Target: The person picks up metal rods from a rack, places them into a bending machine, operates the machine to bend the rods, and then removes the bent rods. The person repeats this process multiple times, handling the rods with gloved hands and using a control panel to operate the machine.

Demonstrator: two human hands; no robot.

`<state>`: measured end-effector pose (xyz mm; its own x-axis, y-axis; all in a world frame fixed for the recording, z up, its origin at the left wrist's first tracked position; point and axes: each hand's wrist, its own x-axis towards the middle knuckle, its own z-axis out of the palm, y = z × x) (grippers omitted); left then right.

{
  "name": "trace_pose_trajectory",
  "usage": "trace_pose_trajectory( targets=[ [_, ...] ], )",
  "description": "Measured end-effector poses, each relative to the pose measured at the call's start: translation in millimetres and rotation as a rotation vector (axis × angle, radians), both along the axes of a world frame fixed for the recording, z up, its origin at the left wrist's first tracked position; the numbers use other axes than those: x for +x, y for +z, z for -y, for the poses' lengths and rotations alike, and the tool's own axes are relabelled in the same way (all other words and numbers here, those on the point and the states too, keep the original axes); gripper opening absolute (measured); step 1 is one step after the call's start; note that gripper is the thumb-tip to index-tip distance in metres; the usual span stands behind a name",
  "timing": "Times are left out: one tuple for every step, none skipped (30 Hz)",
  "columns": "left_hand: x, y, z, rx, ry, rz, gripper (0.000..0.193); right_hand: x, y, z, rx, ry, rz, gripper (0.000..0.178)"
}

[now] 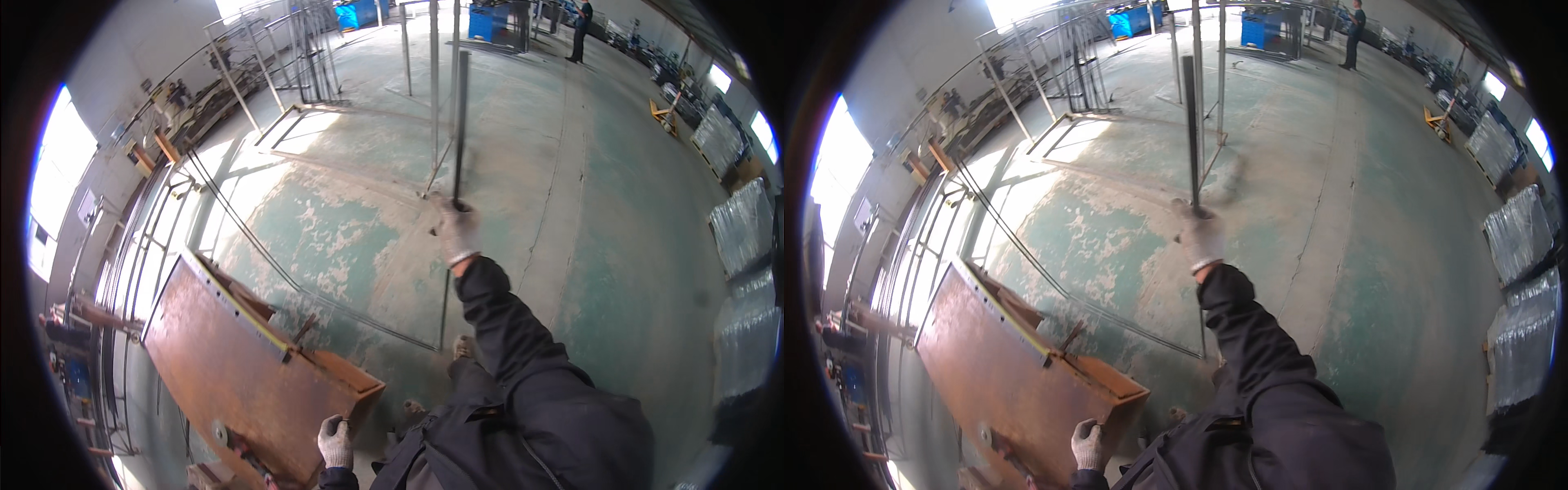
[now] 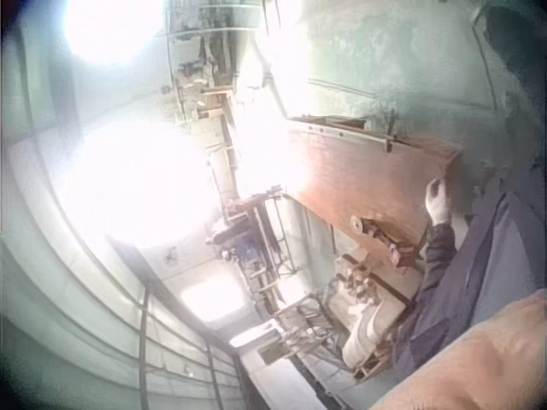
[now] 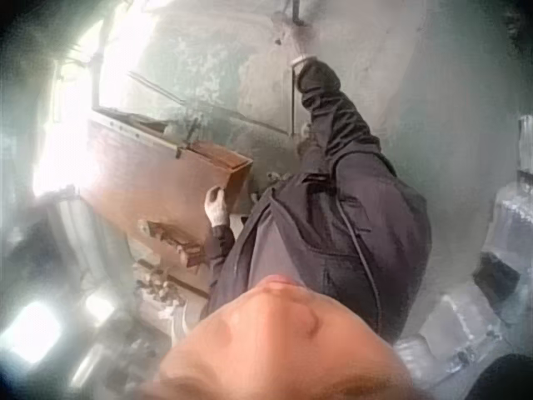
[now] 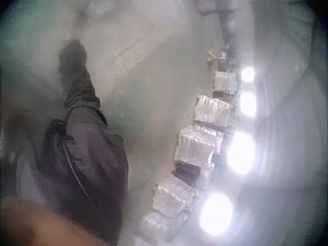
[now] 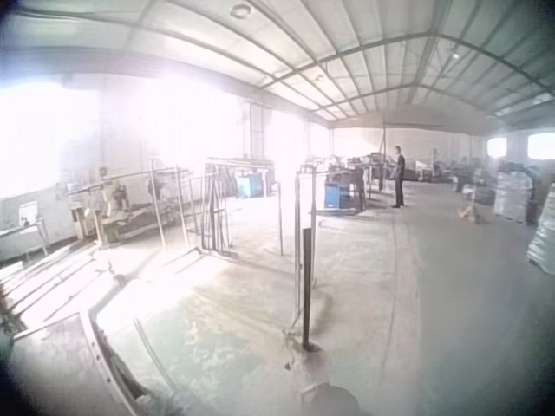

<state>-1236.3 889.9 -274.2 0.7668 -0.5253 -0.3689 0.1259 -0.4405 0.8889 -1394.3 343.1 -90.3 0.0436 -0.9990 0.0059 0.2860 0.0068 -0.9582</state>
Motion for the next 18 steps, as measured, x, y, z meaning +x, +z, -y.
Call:
trace_pose_trajectory(
  targets=[
    [8,-1,21,-0.006,-0.043,0.053,0.021,-24,8,22,0.028,-0.038,0.024,0.043],
    [14,-6,46,-0.028,0.021,-0.061,0.021,-54,16,41,0.034,-0.049,0.034,0.041],
    [17,-7,70,-0.005,0.021,-0.058,0.021,-85,28,60,0.012,-0.042,0.076,0.039],
    [18,-8,107,-0.013,0.015,-0.048,0.021,-116,41,84,0.07,-0.117,0.06,0.039],
    [21,-7,142,0.036,0.025,-0.052,0.021,-145,53,98,0.075,-0.17,0.066,0.038],
    [13,-8,178,0.046,0.09,-0.102,0.022,-175,63,110,0.071,-0.209,0.07,0.038],
    [3,-7,215,0.013,0.04,-0.146,0.022,-205,71,120,0.041,-0.227,0.057,0.038],
    [-10,-4,248,0.053,0.022,-0.212,0.022,-232,78,127,0.056,-0.271,0.041,0.038],
    [-21,0,283,0.101,-0.001,-0.267,0.023,-256,86,135,0.027,-0.299,0.028,0.037],
    [-35,7,311,0.011,-0.04,-0.39,0.024,-279,94,144,0.009,-0.362,0.004,0.037],
    [-41,13,341,0.044,-0.113,-0.371,0.024,-299,99,149,-0.021,-0.421,-0.036,0.037],
    [-45,16,370,0.0,-0.211,-0.338,0.025,-318,105,154,-0.048,-0.481,-0.038,0.039],
    [-47,19,397,-0.008,-0.29,-0.311,0.026,-337,112,160,-0.083,-0.545,-0.072,0.041],
    [-46,19,422,-0.077,-0.316,-0.329,0.028,-354,119,165,-0.115,-0.589,-0.069,0.043],
    [-41,18,446,-0.065,-0.358,-0.308,0.031,-370,127,168,-0.141,-0.642,-0.086,0.045],
    [-34,14,469,-0.046,-0.4,-0.287,0.034,-385,135,171,-0.165,-0.696,-0.096,0.047],
    [-26,10,489,-0.021,-0.442,-0.268,0.037,-396,142,172,-0.183,-0.768,-0.136,0.049],
    [-18,6,514,-0.019,-0.455,-0.275,0.037,-406,151,172,-0.221,-0.796,-0.163,0.05]
  ],
)
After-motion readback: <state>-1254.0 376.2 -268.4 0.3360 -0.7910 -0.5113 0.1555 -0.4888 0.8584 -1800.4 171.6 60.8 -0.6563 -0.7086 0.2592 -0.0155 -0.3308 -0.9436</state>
